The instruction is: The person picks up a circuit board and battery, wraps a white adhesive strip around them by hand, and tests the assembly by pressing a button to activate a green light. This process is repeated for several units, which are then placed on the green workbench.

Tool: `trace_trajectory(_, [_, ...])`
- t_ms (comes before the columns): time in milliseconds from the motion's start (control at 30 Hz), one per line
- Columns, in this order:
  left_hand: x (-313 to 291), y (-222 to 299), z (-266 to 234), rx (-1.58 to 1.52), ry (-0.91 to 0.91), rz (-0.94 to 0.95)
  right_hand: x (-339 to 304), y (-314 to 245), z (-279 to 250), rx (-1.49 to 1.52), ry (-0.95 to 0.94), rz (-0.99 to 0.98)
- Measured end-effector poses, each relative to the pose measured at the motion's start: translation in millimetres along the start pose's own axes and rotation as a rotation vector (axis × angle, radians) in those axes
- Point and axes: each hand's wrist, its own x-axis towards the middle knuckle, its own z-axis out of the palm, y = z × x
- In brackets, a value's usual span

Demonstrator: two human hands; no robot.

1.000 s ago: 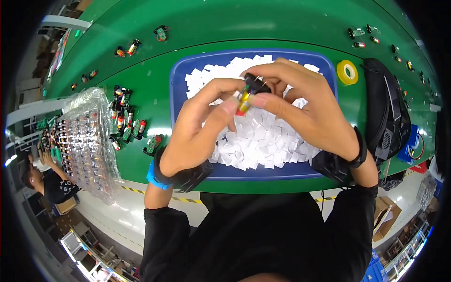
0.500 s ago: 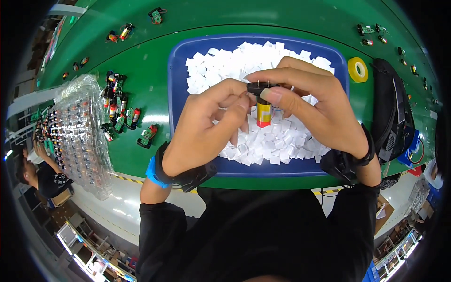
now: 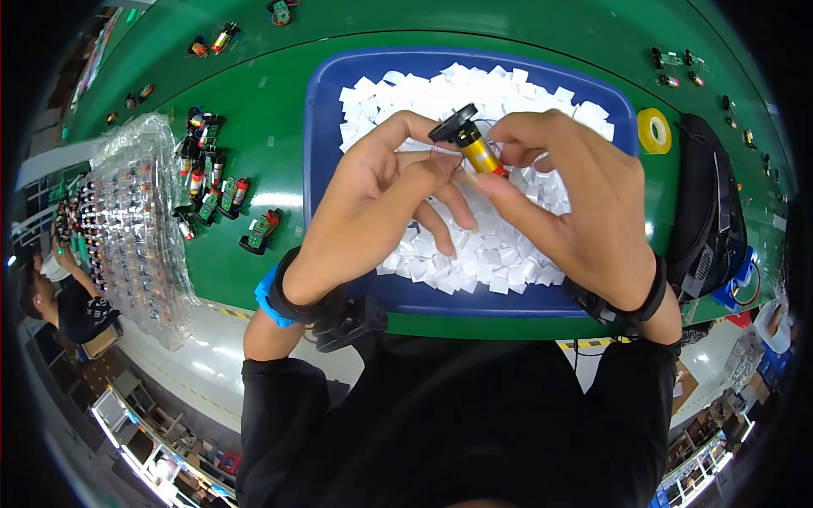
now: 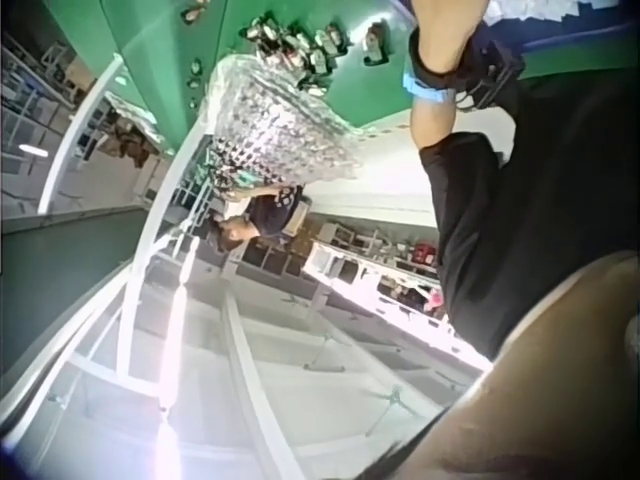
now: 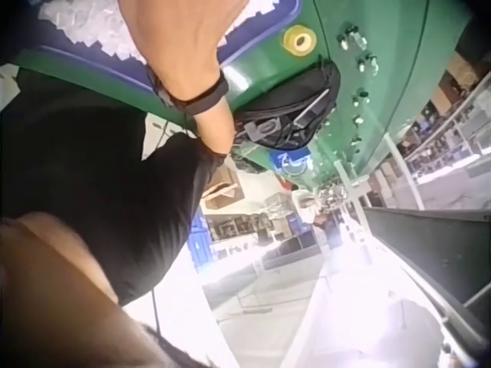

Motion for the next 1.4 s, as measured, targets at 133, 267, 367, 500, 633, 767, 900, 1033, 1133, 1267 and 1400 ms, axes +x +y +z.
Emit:
trace_trajectory(133, [0,-5,4,-0.008,0.013,0.015,-3,-4,3,-0.015,-0.095,0.105])
trace_trajectory(267, [0,-6,0,0.073,0.051,0.006,1,1,1,0.064,-0.040,0.035])
trace_trajectory(367, [2,2,-3,0.115,0.017,-0.023,0,3,1,0.223,-0.047,0.125])
trace_trajectory(500, [1,5,-10,0.224,-0.107,-0.017,4,10,-8,0.379,-0.128,0.244])
trace_trajectory(633, [1,6,-12,0.168,-0.178,-0.082,5,14,-9,0.408,-0.157,0.237])
trace_trajectory(767, [1,8,-5,0.162,-0.065,-0.077,9,10,-8,0.251,0.018,0.119])
trace_trajectory(900, [1,3,-11,0.104,-0.025,-0.061,11,11,-13,-0.110,0.039,-0.236])
trace_trajectory(1033, [3,5,-6,0.055,-0.018,-0.050,5,13,0,-0.257,0.089,-0.307])
trace_trajectory(1133, [2,6,-7,0.104,-0.058,-0.051,6,14,2,-0.249,0.106,-0.292])
trace_trajectory(1267, [2,7,-13,0.156,-0.094,-0.011,8,14,0,-0.269,0.086,-0.317])
trace_trajectory(1400, [5,6,-15,0.189,-0.021,0.011,9,13,3,-0.350,0.080,-0.430])
